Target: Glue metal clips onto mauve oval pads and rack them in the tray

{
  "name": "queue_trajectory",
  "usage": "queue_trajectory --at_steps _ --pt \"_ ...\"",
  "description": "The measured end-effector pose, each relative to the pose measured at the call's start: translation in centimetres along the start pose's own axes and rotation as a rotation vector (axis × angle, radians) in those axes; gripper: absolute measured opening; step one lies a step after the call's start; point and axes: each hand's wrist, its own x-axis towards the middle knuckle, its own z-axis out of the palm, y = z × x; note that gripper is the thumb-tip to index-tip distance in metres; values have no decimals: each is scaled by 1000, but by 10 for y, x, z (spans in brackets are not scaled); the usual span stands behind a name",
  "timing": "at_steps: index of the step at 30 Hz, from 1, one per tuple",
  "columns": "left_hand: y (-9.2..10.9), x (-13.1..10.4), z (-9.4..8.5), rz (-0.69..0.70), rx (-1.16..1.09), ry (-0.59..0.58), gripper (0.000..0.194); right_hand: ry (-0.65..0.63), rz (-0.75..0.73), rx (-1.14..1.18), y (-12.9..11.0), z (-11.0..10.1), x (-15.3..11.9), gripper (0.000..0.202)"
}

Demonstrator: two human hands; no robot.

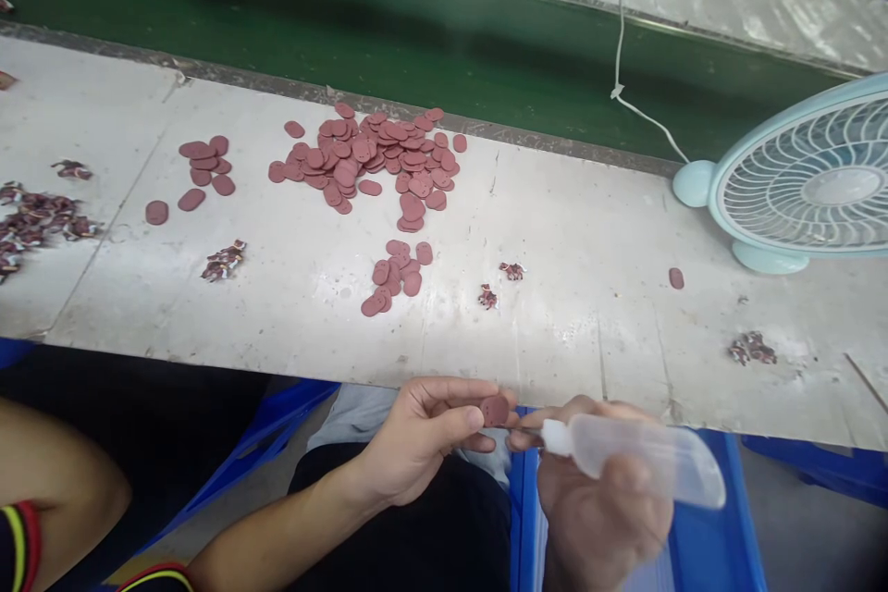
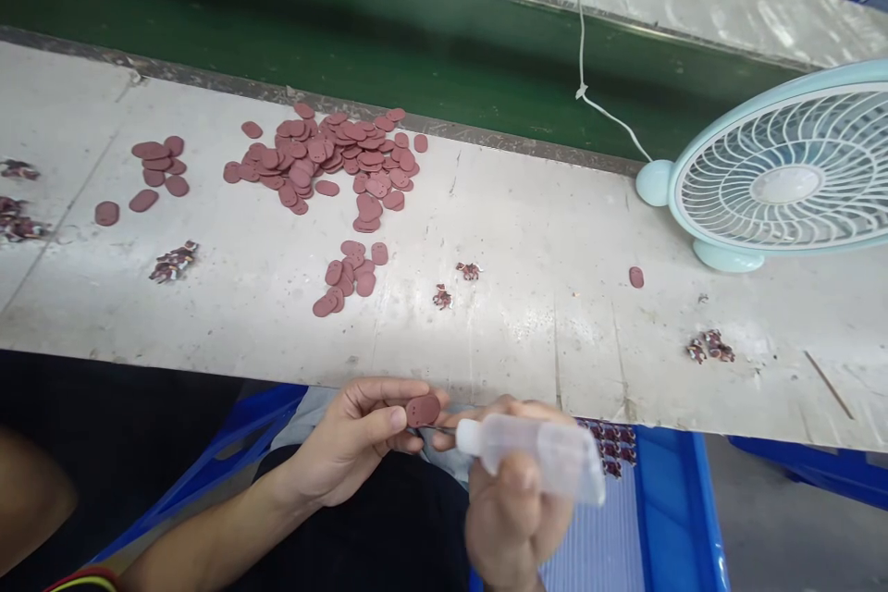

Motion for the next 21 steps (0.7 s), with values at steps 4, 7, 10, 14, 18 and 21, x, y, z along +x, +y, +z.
queue_trajectory --at_steps 4,7,10,14,18,21 --pt "6 -2 0 16 -15 -27 22 -13 318 513 -4 -26 43 30" --pt "11 -4 -1 32 -26 -6 21 -146 615 1067 12 -58 85 44" --pt "14 -5 -5 51 -40 18 20 -307 751 1321 28 -82 110 30" --pt "18 -6 -11 74 -33 52 21 -353 525 1121 23 -71 93 34" --pt "25 -6 -15 96 -32 91 21 -198 49 -40 12 -21 66 16" --pt "30 -6 -16 112 -25 111 21 -284 -271 -896 21 15 76 24"
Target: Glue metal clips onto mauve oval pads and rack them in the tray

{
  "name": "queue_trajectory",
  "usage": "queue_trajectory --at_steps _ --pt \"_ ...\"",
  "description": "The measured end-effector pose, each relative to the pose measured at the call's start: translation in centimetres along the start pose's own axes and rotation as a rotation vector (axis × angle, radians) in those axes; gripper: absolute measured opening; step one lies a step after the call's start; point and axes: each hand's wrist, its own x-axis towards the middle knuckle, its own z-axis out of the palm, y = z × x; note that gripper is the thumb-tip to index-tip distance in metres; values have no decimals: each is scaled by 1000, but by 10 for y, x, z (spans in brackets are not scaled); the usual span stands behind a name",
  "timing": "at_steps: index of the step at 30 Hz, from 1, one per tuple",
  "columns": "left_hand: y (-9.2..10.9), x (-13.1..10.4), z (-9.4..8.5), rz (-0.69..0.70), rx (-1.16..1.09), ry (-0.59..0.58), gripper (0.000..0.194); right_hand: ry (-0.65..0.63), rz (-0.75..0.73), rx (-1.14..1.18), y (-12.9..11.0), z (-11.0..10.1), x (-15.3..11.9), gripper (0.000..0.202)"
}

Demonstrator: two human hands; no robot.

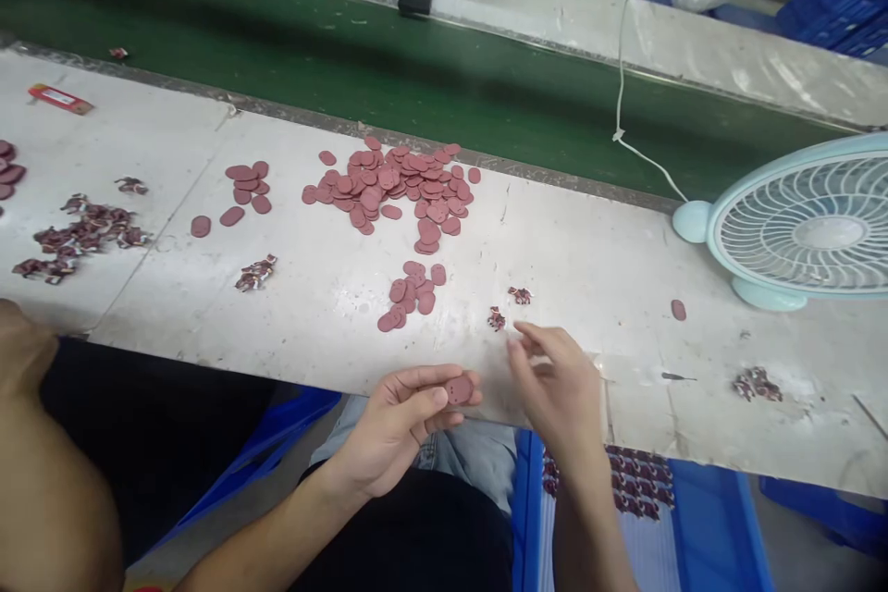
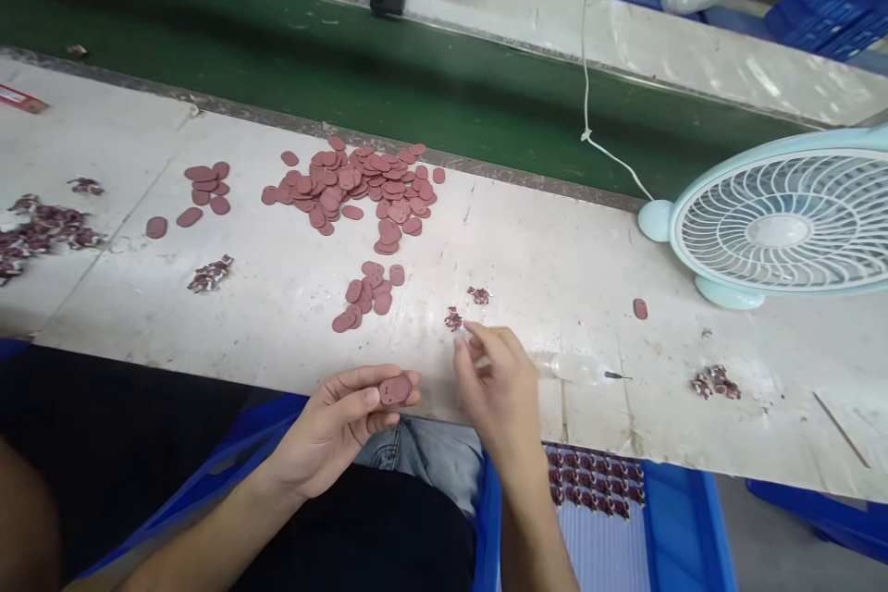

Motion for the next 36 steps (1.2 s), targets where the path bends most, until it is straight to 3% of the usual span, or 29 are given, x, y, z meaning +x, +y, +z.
queue_trajectory --at_steps 3,7,10,13,17,22,30,36 --pt "4 0 -1 22 8 11 22 -62 -140 -361 3 20 25 32" --pt "7 -1 -3 38 12 31 23 -77 -155 -366 7 19 31 23" --pt "6 -1 -4 64 38 51 23 -122 -49 -193 -2 2 14 16" --pt "1 -1 -4 106 107 59 24 -150 157 197 -15 -13 -13 14" --pt "-6 -1 -2 146 182 6 24 -194 251 571 -27 -12 -44 12" --pt "-11 -2 0 151 218 -83 24 -275 306 645 -32 -5 -53 9" --pt "-15 -4 1 153 172 -71 21 -328 366 667 -37 -13 -48 13" --pt "-18 -3 0 124 170 -78 6 -426 385 649 -35 -19 -47 17"
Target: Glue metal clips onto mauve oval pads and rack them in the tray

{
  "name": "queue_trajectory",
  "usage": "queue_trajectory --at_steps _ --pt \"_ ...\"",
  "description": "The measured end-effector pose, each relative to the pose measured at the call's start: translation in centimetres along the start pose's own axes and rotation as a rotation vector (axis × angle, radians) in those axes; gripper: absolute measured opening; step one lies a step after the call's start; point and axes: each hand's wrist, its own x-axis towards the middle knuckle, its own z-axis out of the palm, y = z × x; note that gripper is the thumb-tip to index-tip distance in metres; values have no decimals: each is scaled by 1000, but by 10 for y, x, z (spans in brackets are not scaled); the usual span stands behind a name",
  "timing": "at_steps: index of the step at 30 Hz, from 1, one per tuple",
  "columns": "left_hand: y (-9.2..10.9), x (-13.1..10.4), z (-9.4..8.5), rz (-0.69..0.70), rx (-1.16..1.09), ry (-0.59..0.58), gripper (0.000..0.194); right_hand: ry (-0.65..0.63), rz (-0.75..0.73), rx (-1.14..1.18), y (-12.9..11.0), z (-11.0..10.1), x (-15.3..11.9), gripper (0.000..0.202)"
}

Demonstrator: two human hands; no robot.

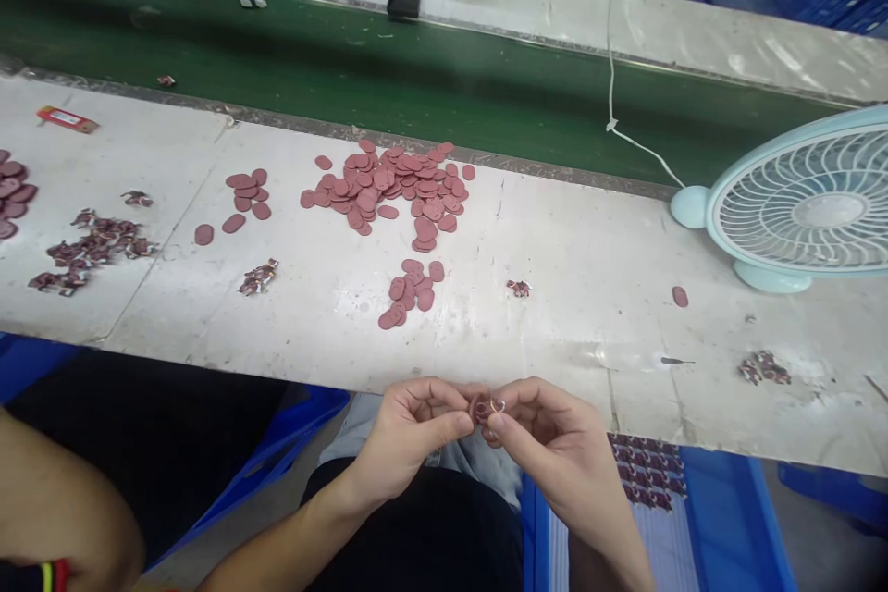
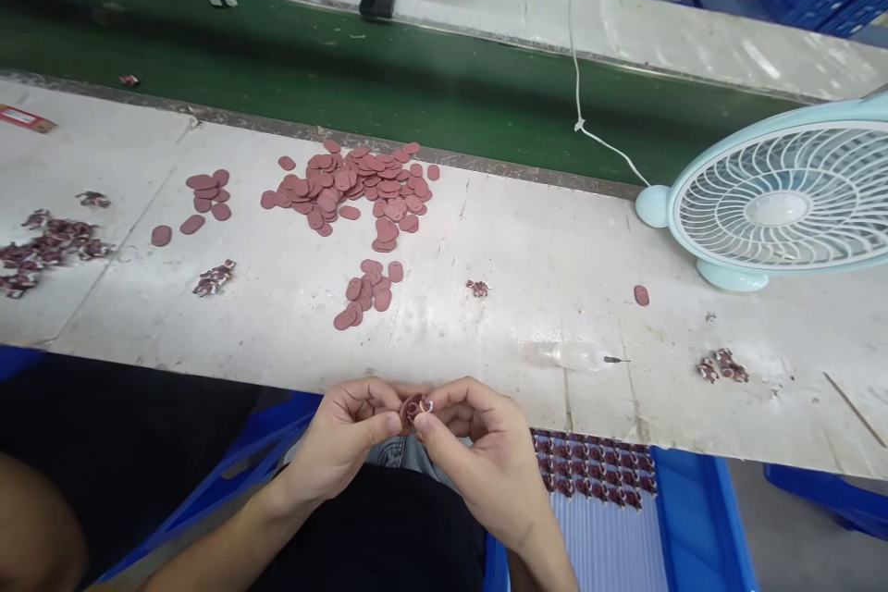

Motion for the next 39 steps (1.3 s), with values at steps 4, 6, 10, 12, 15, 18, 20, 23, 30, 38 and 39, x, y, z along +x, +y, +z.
queue_trajectory --at_steps 4,6,10,12,15,18,20,23,30,38,39 --pt "-2 1 3 29 27 3 5 20 -7 -2 0 1 -1 17" --pt "-3 1 5 44 26 19 5 46 -11 10 1 3 -1 18" --pt "-3 1 8 66 20 29 4 80 -44 55 3 6 -1 17" --pt "-3 2 8 77 25 31 3 90 -73 67 4 6 -1 15" --pt "-5 3 7 85 52 44 3 117 -98 68 7 8 0 13" --pt "-8 3 5 92 71 57 5 140 -108 91 14 10 2 12" --pt "-6 3 3 99 98 31 11 168 -127 142 21 6 -1 10" --pt "9 4 -6 207 285 44 29 344 -141 239 36 -13 -17 18" --pt "61 24 -55 603 1327 485 20 1146 -226 215 77 -119 -93 14" --pt "77 29 -48 228 1402 595 23 1178 -130 -71 148 -222 -146 20" --pt "78 28 -49 222 1364 604 26 1160 -89 -100 159 -229 -147 19"
